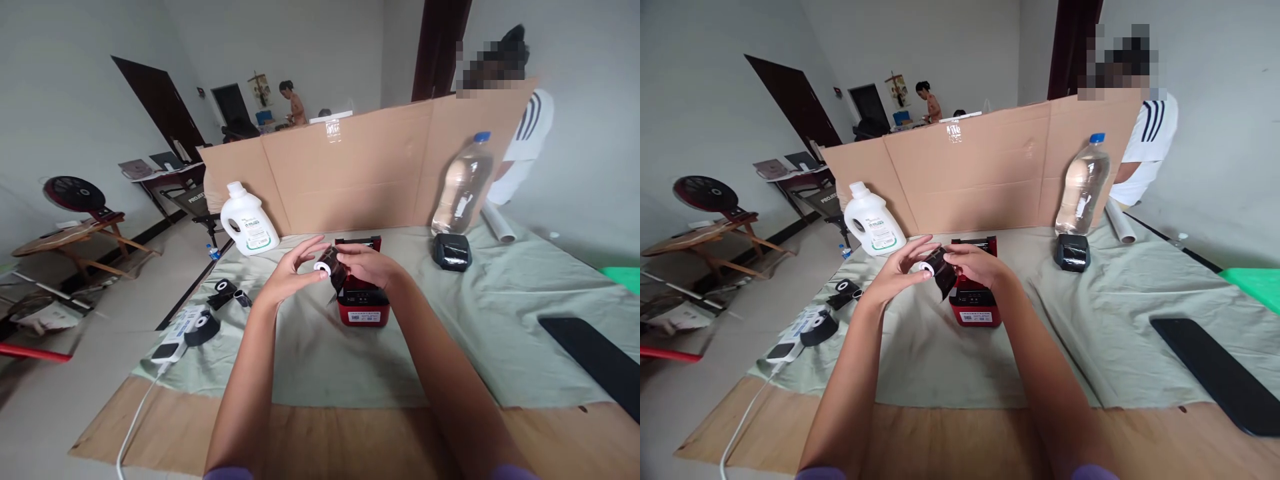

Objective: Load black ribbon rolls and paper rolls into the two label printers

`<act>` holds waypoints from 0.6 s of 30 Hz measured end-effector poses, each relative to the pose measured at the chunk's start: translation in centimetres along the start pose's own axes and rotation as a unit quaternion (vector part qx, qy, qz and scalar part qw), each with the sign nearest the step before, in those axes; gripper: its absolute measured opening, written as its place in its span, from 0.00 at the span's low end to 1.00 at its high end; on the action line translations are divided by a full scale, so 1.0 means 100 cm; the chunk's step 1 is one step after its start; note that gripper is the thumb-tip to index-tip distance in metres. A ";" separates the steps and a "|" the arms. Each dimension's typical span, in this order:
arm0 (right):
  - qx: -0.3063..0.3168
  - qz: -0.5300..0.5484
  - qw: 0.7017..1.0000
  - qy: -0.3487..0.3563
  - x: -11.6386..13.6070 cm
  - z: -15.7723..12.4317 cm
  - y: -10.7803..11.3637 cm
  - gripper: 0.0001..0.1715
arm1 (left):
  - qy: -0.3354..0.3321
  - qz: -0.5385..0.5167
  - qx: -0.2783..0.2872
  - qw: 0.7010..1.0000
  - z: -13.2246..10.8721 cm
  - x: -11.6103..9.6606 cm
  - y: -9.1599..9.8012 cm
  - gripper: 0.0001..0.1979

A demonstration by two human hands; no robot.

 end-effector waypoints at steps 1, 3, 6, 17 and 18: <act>0.004 -0.007 1.000 0.003 0.000 0.000 0.000 0.15 | -0.004 -0.004 0.004 1.000 0.000 -0.001 -0.001 0.39; 0.015 -0.017 1.000 0.009 -0.001 0.001 -0.001 0.16 | -0.007 -0.007 0.022 1.000 0.001 -0.002 -0.005 0.38; 0.027 -0.020 0.999 0.021 -0.002 0.004 -0.004 0.18 | 0.005 0.021 0.038 0.999 0.000 0.000 -0.008 0.37; -0.079 -0.364 0.927 -0.046 0.030 -0.019 -0.016 0.20 | -0.035 0.300 0.000 0.953 -0.009 -0.034 -0.032 0.38; -0.083 -0.394 0.914 -0.043 0.032 -0.021 -0.020 0.18 | -0.023 0.315 0.001 0.949 -0.009 -0.033 -0.038 0.40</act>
Point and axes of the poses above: each hand's wrist, its own z-axis towards the middle knuckle, its own y-axis out of the back of the hand, x = y × z, the point moved 9 cm from there along z, towards the middle knuckle, and after that the axes turned 9 degrees about -z, right-handed, at the moved point
